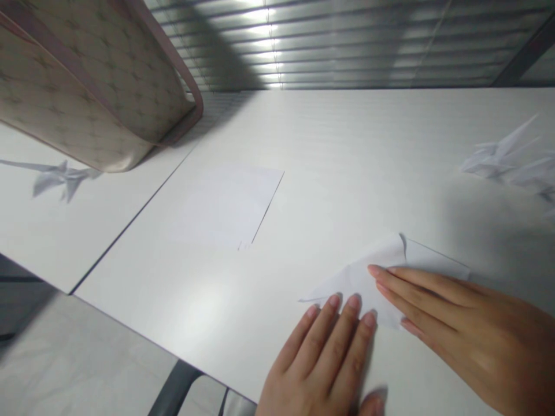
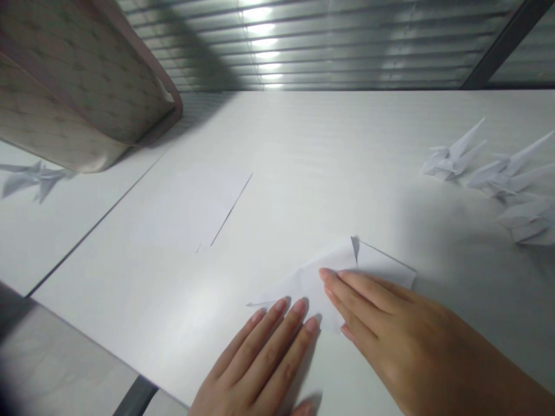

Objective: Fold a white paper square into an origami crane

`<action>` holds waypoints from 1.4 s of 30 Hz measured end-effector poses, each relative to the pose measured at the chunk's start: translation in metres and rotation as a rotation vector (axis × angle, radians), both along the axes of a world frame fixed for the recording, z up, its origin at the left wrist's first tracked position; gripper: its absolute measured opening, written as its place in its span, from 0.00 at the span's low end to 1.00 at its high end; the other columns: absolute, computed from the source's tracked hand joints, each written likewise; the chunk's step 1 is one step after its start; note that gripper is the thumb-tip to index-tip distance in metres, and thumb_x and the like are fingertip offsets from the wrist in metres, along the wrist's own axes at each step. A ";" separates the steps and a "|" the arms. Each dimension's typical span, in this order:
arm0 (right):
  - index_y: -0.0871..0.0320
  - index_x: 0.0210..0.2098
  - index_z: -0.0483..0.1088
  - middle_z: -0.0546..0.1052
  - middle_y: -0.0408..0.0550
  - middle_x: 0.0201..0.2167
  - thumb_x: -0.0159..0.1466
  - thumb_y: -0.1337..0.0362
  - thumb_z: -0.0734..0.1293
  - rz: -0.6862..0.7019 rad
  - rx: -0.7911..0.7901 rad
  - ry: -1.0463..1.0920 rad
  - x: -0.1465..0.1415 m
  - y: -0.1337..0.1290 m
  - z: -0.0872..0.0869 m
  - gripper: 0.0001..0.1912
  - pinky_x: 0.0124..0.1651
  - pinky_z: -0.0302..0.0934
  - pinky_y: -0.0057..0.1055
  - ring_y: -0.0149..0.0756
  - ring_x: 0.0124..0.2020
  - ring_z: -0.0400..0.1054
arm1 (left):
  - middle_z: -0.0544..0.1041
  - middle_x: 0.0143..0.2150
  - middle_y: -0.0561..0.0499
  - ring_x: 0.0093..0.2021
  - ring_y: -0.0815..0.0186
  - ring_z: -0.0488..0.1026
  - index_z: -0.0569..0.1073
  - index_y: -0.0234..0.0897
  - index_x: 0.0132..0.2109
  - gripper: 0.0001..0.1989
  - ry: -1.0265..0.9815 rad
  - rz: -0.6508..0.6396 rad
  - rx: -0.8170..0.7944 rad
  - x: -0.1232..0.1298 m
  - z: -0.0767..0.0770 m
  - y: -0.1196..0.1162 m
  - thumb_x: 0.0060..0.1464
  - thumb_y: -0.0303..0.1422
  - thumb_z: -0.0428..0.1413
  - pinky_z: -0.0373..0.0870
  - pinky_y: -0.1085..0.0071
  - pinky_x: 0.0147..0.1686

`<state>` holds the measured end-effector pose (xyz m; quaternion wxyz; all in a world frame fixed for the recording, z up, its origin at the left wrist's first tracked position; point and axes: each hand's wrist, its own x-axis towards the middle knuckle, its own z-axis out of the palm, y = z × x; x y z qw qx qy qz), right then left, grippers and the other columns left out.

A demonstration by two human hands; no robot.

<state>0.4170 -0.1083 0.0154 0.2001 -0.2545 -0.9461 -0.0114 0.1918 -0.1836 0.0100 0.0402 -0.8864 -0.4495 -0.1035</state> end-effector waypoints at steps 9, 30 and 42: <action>0.69 0.54 0.67 0.74 0.56 0.55 0.69 0.76 0.51 0.027 -0.052 -0.015 0.008 -0.005 -0.008 0.20 0.58 0.57 0.39 0.43 0.59 0.64 | 0.68 0.63 0.53 0.62 0.62 0.64 0.66 0.38 0.62 0.23 0.015 0.015 -0.004 0.001 -0.001 -0.002 0.67 0.44 0.45 0.43 0.65 0.67; 0.67 0.60 0.62 0.61 0.60 0.65 0.67 0.75 0.56 0.071 -0.031 -0.147 0.019 -0.009 -0.015 0.22 0.60 0.60 0.46 0.49 0.65 0.56 | 0.68 0.63 0.48 0.66 0.62 0.59 0.69 0.30 0.60 0.34 0.030 0.040 -0.004 -0.004 0.000 -0.004 0.64 0.54 0.41 0.37 0.64 0.68; 0.65 0.62 0.60 0.60 0.58 0.66 0.66 0.74 0.55 0.076 -0.037 -0.195 0.021 -0.009 -0.016 0.25 0.60 0.61 0.47 0.49 0.65 0.54 | 0.74 0.56 0.35 0.62 0.46 0.63 0.70 0.23 0.56 0.20 0.102 0.176 0.162 0.026 -0.009 -0.015 0.61 0.30 0.49 0.43 0.44 0.66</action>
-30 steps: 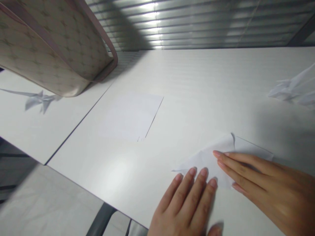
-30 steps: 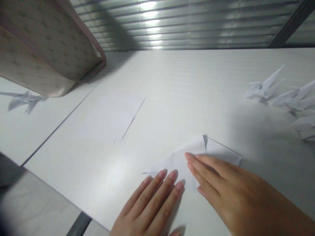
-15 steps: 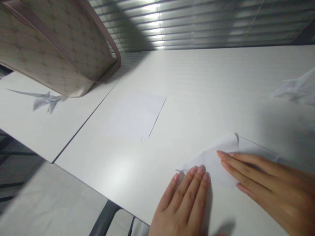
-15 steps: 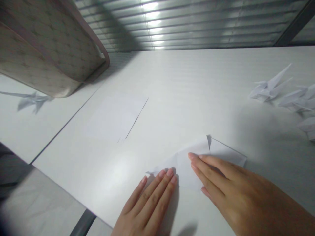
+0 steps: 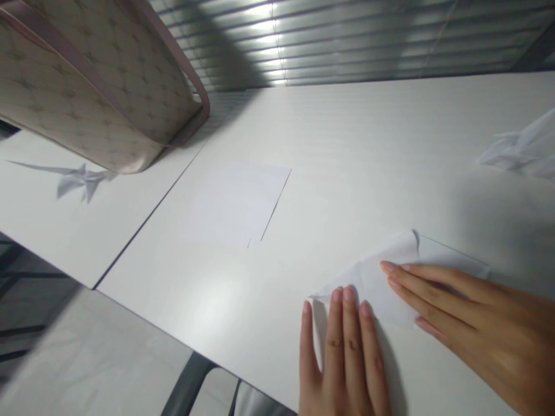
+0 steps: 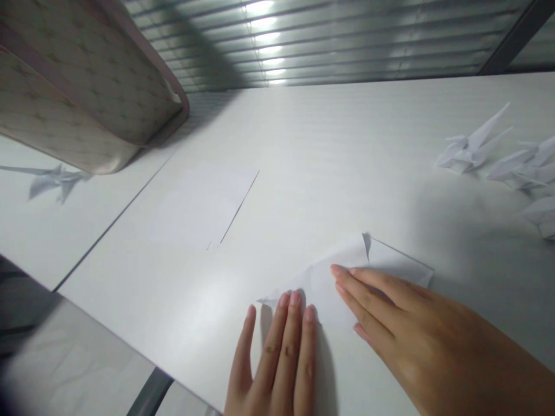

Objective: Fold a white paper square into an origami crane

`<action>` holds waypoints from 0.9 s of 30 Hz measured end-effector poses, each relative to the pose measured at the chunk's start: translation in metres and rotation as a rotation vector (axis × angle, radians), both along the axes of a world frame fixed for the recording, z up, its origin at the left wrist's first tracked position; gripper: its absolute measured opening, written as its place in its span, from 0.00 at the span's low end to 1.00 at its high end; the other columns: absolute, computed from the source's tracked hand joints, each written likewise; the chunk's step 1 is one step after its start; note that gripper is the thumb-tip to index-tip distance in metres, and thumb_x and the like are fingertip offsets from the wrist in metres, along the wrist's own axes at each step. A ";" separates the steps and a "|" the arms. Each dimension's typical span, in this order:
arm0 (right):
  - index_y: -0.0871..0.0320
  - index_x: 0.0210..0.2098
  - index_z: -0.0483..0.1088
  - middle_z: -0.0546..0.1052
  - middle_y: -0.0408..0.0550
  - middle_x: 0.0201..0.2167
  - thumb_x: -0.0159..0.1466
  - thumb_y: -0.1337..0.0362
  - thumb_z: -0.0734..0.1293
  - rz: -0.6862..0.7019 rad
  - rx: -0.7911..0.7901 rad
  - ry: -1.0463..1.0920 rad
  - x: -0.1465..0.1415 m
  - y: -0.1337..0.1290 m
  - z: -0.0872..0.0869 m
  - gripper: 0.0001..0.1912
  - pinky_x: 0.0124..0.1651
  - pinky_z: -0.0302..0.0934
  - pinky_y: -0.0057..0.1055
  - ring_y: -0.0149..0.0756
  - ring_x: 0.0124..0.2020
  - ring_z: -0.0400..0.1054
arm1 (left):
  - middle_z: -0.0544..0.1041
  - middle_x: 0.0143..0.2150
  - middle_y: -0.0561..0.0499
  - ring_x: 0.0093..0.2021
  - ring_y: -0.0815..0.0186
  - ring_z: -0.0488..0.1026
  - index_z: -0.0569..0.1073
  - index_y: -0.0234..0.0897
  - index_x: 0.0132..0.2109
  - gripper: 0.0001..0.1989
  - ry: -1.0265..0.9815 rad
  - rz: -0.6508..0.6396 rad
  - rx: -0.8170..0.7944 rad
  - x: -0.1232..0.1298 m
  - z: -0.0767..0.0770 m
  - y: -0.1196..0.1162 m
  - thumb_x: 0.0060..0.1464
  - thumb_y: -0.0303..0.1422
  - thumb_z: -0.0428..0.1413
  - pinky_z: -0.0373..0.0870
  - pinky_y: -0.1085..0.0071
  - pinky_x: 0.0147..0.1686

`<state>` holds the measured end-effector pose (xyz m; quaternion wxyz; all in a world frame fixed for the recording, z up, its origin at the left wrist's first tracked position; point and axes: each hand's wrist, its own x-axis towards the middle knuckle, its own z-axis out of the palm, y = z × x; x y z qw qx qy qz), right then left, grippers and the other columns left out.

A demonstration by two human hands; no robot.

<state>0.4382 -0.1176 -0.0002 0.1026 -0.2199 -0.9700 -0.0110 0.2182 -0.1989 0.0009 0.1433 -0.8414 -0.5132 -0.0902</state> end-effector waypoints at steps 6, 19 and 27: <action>0.67 0.60 0.61 0.60 0.61 0.66 0.65 0.75 0.54 0.025 0.060 -0.021 0.003 -0.004 -0.003 0.25 0.61 0.60 0.48 0.50 0.66 0.53 | 0.77 0.50 0.31 0.56 0.42 0.70 0.71 0.20 0.53 0.21 0.086 0.007 0.027 0.017 -0.005 -0.001 0.57 0.32 0.52 0.47 0.41 0.64; 0.65 0.64 0.57 0.58 0.58 0.66 0.66 0.72 0.57 0.023 0.024 -0.022 0.008 0.000 -0.006 0.26 0.61 0.62 0.48 0.49 0.65 0.54 | 0.65 0.65 0.50 0.71 0.52 0.42 0.71 0.38 0.58 0.34 0.079 -0.074 -0.101 -0.027 0.017 0.006 0.64 0.55 0.35 0.27 0.45 0.67; 0.63 0.63 0.59 0.61 0.55 0.65 0.66 0.71 0.59 0.133 0.025 0.057 0.014 0.015 -0.012 0.26 0.59 0.64 0.43 0.49 0.64 0.57 | 0.67 0.64 0.53 0.71 0.58 0.40 0.71 0.40 0.59 0.34 0.044 -0.066 -0.114 -0.030 0.016 0.008 0.62 0.57 0.37 0.25 0.50 0.67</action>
